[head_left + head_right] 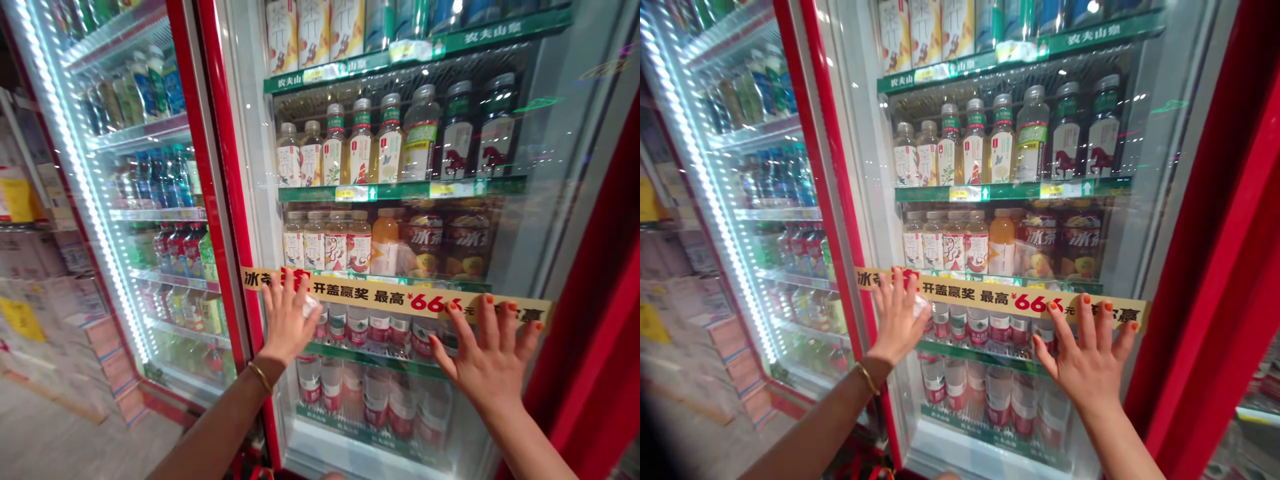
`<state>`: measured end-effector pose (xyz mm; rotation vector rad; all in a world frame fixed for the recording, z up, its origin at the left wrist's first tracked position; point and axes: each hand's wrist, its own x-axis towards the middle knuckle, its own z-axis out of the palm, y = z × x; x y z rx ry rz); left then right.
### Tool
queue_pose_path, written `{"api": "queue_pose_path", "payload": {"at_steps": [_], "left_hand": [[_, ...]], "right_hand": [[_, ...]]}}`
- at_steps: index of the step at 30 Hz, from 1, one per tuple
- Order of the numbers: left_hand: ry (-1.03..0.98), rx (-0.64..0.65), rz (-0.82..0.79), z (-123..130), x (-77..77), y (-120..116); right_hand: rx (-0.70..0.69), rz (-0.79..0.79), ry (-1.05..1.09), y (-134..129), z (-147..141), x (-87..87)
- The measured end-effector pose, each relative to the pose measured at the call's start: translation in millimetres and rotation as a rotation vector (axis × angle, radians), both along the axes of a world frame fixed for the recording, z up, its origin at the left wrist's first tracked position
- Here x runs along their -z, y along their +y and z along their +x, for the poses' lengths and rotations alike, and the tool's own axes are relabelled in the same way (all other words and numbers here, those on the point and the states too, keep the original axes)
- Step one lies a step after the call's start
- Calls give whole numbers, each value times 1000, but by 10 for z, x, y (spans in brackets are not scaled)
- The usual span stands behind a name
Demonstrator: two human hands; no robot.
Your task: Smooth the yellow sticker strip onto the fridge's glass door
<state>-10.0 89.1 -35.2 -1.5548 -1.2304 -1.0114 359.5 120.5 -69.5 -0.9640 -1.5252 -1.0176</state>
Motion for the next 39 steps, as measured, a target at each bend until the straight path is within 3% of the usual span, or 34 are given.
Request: {"api": "queue_pose_path", "payload": {"at_steps": [3,5,7,9,11,12,14,16,18,20,22,24,26,27,29,31,33,34,36,39], "left_hand": [[-246,-35,34,6,-580,92],[-176,-15,30,277,-641,132],[63,38,10,593,-376,111],[312,105,2,761,33,36],[411,138,9,686,309,-42],[390,132,13,574,329,-63],[231,89,28,305,110,-46],[-5,40,56,145,-331,38],[-175,27,93,214,-727,139],[-152,53,113,484,-849,198],[54,98,98,800,-638,188],[319,151,72,983,-250,122],[475,185,58,952,51,41],[470,182,50,874,96,13],[301,145,38,689,-70,7],[64,116,45,610,-472,69],[-81,121,74,724,-855,157],[-88,134,84,841,-959,193],[21,161,78,1113,-907,223],[331,198,59,1310,-350,155]], "right_hand": [[2,4,9,5,-8,5],[1,6,9,6,-11,2],[-3,10,5,8,-13,-4],[-2,15,6,12,-14,-9],[5,14,6,19,-17,-9],[10,13,5,24,-19,-8],[21,20,-1,34,-23,-6],[32,29,-4,40,-25,-5],[41,30,-3,41,-25,-6],[41,26,-6,36,-21,-7],[29,25,-10,31,-16,-11],[18,29,-13,26,-15,-18],[15,38,-13,23,-19,-28],[16,44,-15,22,-23,-34],[19,55,-19,21,-33,-45],[24,62,-18,21,-40,-52],[30,62,-14,20,-42,-54],[31,60,-13,19,-40,-53],[30,53,-17,15,-34,-53],[20,52,-21,9,-28,-53]]}}
